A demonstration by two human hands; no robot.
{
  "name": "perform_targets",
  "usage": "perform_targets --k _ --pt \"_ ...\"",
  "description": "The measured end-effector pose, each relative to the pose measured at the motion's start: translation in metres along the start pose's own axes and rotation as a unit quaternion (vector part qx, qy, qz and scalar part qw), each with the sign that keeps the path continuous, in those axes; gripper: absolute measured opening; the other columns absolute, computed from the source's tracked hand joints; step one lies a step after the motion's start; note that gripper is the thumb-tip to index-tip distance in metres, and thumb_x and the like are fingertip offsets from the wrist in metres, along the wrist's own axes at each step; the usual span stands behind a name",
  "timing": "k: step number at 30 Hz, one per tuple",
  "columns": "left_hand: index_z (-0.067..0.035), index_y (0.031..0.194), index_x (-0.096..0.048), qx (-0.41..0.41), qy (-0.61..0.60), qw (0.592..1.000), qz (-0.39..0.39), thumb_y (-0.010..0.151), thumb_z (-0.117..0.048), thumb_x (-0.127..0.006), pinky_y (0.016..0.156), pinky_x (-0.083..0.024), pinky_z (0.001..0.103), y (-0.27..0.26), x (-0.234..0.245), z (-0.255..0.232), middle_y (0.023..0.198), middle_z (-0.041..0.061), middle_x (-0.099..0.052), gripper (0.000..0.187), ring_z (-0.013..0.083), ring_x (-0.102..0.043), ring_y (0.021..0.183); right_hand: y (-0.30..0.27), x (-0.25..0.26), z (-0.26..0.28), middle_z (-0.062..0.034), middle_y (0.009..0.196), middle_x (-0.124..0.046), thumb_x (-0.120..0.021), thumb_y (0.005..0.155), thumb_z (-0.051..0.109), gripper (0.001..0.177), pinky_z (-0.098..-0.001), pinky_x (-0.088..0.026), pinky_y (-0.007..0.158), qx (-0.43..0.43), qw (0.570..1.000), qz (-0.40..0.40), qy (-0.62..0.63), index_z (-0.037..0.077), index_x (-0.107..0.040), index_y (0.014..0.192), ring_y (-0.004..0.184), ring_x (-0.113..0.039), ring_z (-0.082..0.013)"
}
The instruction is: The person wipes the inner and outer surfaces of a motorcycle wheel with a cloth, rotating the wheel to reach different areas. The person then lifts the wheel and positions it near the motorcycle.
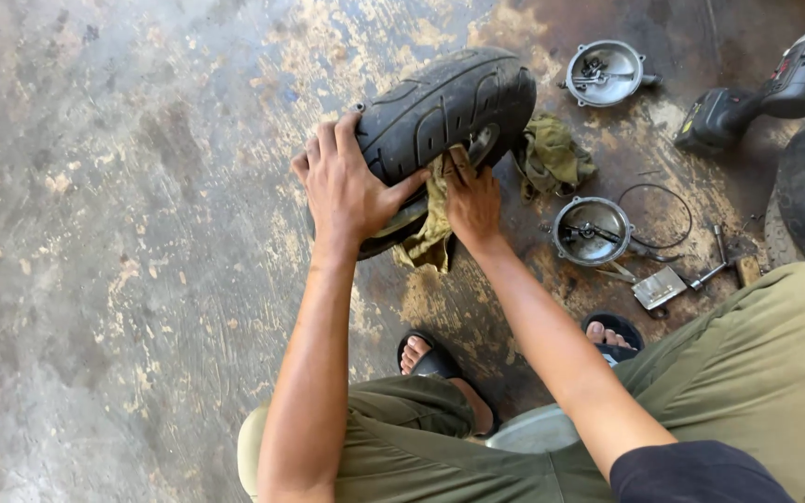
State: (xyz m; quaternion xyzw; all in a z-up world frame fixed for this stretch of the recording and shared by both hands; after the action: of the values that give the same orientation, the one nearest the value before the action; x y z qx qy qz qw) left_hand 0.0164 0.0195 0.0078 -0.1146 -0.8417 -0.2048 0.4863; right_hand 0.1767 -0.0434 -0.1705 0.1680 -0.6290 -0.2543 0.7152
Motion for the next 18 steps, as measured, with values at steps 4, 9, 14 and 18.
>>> perform_targets --k 4,9,14,18 --pt "-0.013 0.136 -0.044 -0.007 0.011 1.000 -0.011 0.061 -0.073 -0.086 0.101 -0.043 0.060 0.007 -0.001 0.000 0.120 0.011 -0.050 0.105 0.0409 -0.053 0.115 -0.021 -0.011 -0.007 -0.0185 0.119 -0.072 -0.061 0.094 0.004 0.031 -0.0456 -0.057 0.067 0.009 0.996 0.066 0.065 0.004 -0.071 0.123 0.087 -0.071 -0.0399" --pt "-0.012 0.136 -0.044 0.000 0.000 1.000 0.007 0.063 -0.071 -0.087 0.103 -0.042 0.059 0.007 0.003 -0.001 0.122 0.012 -0.050 0.103 0.0404 -0.052 0.117 -0.098 -0.049 -0.034 -0.0193 0.089 -0.074 -0.062 0.089 0.034 0.032 -0.0496 -0.055 0.075 -0.272 0.826 0.298 0.394 0.008 -0.079 0.094 0.090 -0.072 -0.0384" --pt "-0.013 0.137 -0.044 0.003 -0.005 1.000 0.018 0.064 -0.071 -0.086 0.102 -0.041 0.058 0.007 0.005 0.000 0.121 0.012 -0.051 0.102 0.0386 -0.052 0.117 -0.075 0.004 -0.015 -0.0239 0.143 -0.050 -0.059 0.097 0.039 0.052 -0.0602 -0.046 0.110 -0.178 0.741 0.544 0.351 0.007 -0.060 0.137 0.130 -0.052 -0.0497" --pt "-0.012 0.136 -0.045 0.002 -0.004 1.000 0.028 0.064 -0.072 -0.084 0.103 -0.039 0.059 0.001 0.011 -0.005 0.121 0.013 -0.053 0.102 0.0393 -0.052 0.117 -0.039 0.047 -0.030 -0.0229 0.098 -0.073 -0.060 0.099 0.017 0.014 -0.0410 -0.064 0.071 -0.485 0.686 0.150 0.521 0.009 -0.072 0.100 0.089 -0.077 -0.0342"
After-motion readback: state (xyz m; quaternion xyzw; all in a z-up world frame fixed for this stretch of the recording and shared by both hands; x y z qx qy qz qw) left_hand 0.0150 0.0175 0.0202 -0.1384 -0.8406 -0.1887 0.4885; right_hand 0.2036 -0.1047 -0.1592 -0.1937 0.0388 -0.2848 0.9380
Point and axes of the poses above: each hand's wrist, its own y-axis towards the middle knuckle, its own x-axis out of the back of the hand, z = x × y, the point moved 2 cm from there along y, towards the middle knuckle
